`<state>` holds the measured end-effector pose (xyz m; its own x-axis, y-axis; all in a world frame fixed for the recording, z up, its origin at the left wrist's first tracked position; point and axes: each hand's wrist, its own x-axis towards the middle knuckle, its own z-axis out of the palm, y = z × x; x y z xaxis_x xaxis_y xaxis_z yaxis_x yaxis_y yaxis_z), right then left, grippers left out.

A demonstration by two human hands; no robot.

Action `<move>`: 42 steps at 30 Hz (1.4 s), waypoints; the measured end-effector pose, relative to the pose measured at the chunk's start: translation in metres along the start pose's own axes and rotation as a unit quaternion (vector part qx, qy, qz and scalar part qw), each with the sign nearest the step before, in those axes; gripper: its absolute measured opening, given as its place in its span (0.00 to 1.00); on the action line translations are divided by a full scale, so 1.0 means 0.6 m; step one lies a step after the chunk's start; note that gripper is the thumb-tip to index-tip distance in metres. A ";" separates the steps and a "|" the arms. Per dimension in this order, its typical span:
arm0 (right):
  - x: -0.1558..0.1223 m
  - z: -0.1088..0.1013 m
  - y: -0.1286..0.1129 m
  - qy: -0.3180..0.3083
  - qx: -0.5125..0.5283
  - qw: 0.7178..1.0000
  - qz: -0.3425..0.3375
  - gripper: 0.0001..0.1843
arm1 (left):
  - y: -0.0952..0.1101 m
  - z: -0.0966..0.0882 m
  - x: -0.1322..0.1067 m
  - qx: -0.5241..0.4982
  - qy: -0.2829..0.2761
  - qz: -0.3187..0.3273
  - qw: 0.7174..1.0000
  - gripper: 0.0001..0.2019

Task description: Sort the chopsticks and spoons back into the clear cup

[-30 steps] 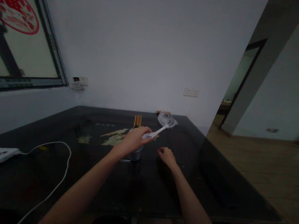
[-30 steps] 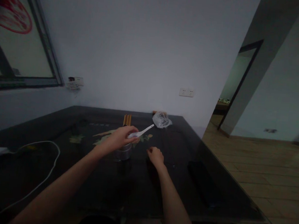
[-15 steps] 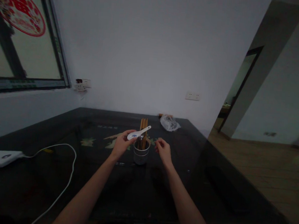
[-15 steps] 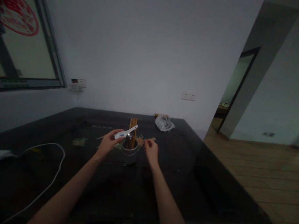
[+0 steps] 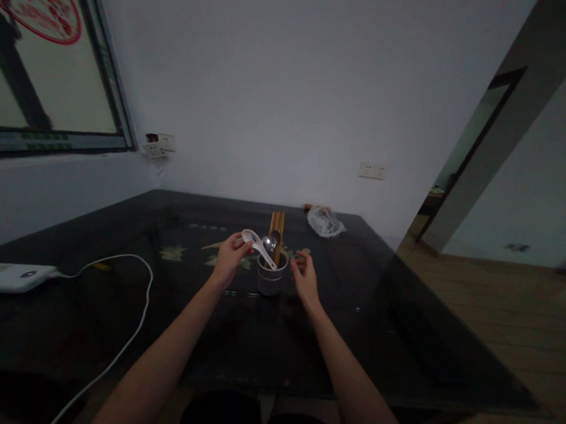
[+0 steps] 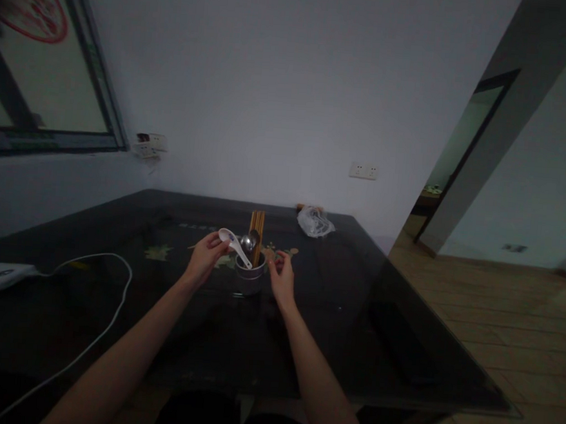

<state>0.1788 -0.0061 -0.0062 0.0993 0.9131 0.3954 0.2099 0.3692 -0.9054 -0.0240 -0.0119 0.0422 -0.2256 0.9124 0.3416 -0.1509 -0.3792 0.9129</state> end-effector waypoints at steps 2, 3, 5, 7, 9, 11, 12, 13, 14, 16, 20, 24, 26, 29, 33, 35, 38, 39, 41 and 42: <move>-0.002 0.004 0.000 -0.010 0.018 1.000 -0.002 0.24 | -0.004 -0.001 0.001 0.005 0.006 -0.004 1.000 0.23; -0.003 0.006 0.000 -0.016 0.030 0.999 -0.002 0.24 | -0.005 -0.001 0.001 0.006 0.010 -0.002 1.000 0.22; -0.005 0.009 0.000 -0.033 0.055 0.998 -0.001 0.24 | -0.005 -0.001 0.000 0.003 0.020 0.005 1.000 0.22; -0.006 0.013 0.000 -0.049 0.073 0.996 -0.002 0.26 | -0.002 0.000 -0.001 0.004 0.034 0.016 0.999 0.22; -0.008 0.016 -0.001 -0.066 0.079 0.995 -0.008 0.29 | 0.002 0.002 -0.002 0.014 0.046 0.027 0.998 0.21; -0.010 0.018 -0.003 -0.088 0.086 0.992 -0.021 0.33 | 0.007 0.005 -0.003 0.032 0.052 0.034 0.998 0.21; -0.011 0.019 -0.004 -0.099 0.091 0.990 -0.028 0.34 | 0.009 0.007 -0.004 0.042 0.051 0.036 0.997 0.21; -0.011 0.019 -0.005 -0.109 0.097 0.989 -0.034 0.36 | 0.011 0.010 -0.006 0.051 0.048 0.038 0.997 0.21; -0.012 0.020 -0.005 -0.117 0.102 0.987 -0.039 0.37 | 0.014 0.013 -0.007 0.059 0.044 0.040 0.996 0.21; -0.012 0.021 -0.004 -0.131 0.107 0.984 -0.048 0.40 | 0.018 0.021 -0.010 0.075 0.036 0.046 0.995 0.20; -0.013 0.025 0.006 -0.153 0.091 0.982 -0.058 0.45 | 0.026 0.042 -0.015 0.115 0.012 0.064 0.991 0.16; -0.015 0.026 0.008 -0.152 0.055 0.986 -0.047 0.46 | 0.025 0.055 -0.020 0.153 -0.028 0.079 0.985 0.14; -0.016 0.025 0.005 -0.152 0.050 0.986 -0.044 0.45 | 0.022 0.058 -0.022 0.170 -0.042 0.081 0.981 0.13; -0.017 0.024 0.001 -0.154 0.057 0.986 -0.039 0.45 | 0.020 0.056 -0.023 0.227 -0.055 0.105 0.967 0.12; -0.016 0.024 -0.001 -0.147 0.049 0.987 -0.035 0.44 | 0.019 0.050 -0.021 0.345 -0.071 0.168 0.921 0.10; -0.016 0.024 -0.001 -0.143 0.044 0.988 -0.041 0.43 | 0.017 0.048 -0.021 0.396 -0.075 0.198 0.894 0.09; -0.015 0.023 -0.001 -0.152 0.039 0.986 -0.054 0.43 | 0.011 0.046 -0.020 0.436 -0.087 0.207 0.871 0.09; -0.015 0.022 0.000 -0.155 0.036 0.985 -0.059 0.43 | 0.009 0.046 -0.020 0.443 -0.093 0.202 0.869 0.10; -0.014 0.022 0.001 -0.157 0.027 0.985 -0.065 0.42 | 0.006 0.045 -0.020 0.452 -0.109 0.190 0.865 0.10; -0.014 0.022 0.002 -0.157 0.023 0.985 -0.066 0.42 | 0.004 0.044 -0.021 0.458 -0.116 0.186 0.862 0.11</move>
<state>0.1654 -0.0110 -0.0124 -0.2327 0.8623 0.4497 0.1563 0.4896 -0.8579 0.0036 -0.0201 0.0463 0.1189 0.8009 0.5869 0.7368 -0.4674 0.4885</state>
